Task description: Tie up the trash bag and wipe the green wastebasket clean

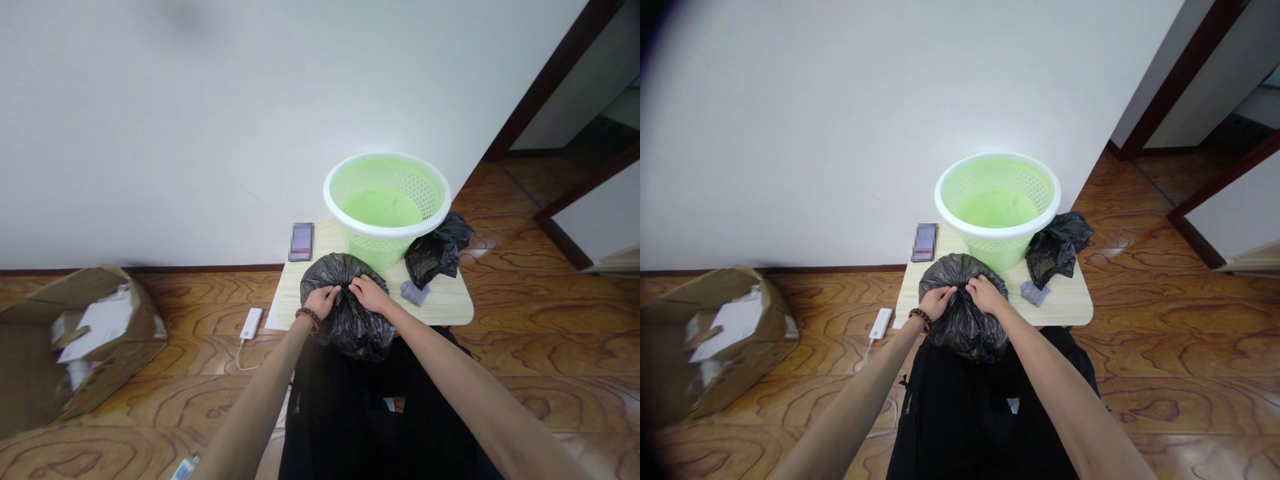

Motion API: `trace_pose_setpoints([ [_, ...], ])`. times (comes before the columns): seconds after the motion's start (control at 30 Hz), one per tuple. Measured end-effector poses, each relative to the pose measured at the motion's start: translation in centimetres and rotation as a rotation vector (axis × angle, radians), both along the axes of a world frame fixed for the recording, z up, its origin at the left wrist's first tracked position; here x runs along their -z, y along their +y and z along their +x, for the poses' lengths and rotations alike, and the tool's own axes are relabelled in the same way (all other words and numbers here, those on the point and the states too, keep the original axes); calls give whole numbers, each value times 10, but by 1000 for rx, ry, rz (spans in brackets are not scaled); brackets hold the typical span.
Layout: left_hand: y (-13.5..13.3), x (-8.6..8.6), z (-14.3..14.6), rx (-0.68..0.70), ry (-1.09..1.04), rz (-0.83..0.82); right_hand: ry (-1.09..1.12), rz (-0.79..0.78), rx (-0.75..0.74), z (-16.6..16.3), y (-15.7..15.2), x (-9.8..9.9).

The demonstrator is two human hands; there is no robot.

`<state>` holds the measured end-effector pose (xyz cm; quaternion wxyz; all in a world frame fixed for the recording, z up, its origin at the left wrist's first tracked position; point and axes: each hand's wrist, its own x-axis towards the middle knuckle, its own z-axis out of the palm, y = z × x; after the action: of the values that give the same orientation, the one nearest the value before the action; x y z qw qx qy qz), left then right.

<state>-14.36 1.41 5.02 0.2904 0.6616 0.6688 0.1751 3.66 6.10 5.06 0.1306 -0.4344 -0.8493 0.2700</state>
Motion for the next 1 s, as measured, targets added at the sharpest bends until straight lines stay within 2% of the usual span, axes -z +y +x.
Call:
trace_pose_setpoints([
  [0.23,2,-47,-17,289,217,-10,-151,129,-185,4,-6,-44],
  [0.33,1,-66,-19,343,304,16,-161,163,-184,3,-13,-59],
  [0.43,-6,-77,-17,382,339,69,-204,202,-180,5,-19,-71],
  [0.6,-19,-84,-15,456,411,150,-235,241,-183,14,-22,-81],
  [0.8,-26,-84,-12,418,451,167,-324,246,-108,16,-26,-86],
  [0.9,-30,-80,-9,366,418,175,-370,157,-95,13,-29,-89],
  [1.0,-34,-75,-7,334,308,181,-262,-12,-90,10,-30,-86],
])
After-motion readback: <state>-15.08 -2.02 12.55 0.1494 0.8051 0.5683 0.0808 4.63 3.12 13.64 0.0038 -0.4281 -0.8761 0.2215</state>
